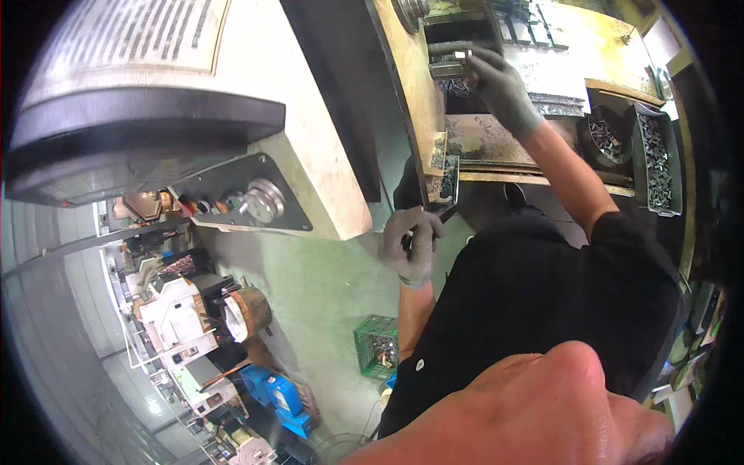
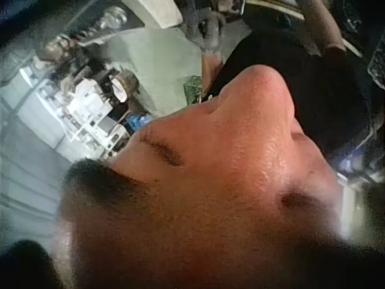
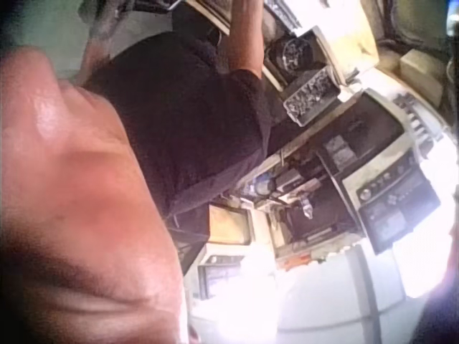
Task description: Operating a lathe or CNC machine to process small metal components by placing them in the machine and removing them once processed.
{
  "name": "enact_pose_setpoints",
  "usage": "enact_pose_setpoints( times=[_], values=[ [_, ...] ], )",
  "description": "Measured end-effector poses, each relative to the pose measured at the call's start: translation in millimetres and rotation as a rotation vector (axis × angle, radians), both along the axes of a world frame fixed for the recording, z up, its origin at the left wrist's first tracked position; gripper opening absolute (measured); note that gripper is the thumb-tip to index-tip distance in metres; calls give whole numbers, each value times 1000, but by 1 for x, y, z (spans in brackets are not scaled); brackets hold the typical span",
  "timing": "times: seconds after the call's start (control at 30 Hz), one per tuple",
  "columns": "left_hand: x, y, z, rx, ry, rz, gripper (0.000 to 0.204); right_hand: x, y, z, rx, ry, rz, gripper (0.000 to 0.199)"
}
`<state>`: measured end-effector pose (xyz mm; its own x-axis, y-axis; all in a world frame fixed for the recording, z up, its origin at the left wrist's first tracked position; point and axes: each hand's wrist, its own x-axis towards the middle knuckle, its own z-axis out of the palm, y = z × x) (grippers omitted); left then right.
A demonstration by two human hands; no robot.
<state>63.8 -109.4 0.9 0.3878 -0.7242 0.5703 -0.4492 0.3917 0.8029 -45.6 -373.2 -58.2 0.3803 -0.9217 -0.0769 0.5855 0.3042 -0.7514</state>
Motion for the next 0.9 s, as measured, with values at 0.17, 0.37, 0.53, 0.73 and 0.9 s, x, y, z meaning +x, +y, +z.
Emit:
enact_pose_setpoints(
  times=[0.17, 0.37, 0.53, 0.73, 0.9],
  values=[
    [-7, -1, -1, 25, 34, 70, 22, 55, -121, -62, 81, 32, -263, 33],
    [-21, -9, 6, -19, 152, 214, 15, 117, -233, -130, 20, 90, -379, 21],
    [-25, -15, 5, -72, 173, 262, 15, 121, -243, -127, -72, 238, -464, 16],
    [-24, -16, 2, -41, 196, 286, 14, 119, -223, -102, -269, 521, -397, 33],
    [-25, -7, 8, -40, 294, 257, 18, 133, -195, -92, -442, 778, -590, 35]
  ],
)
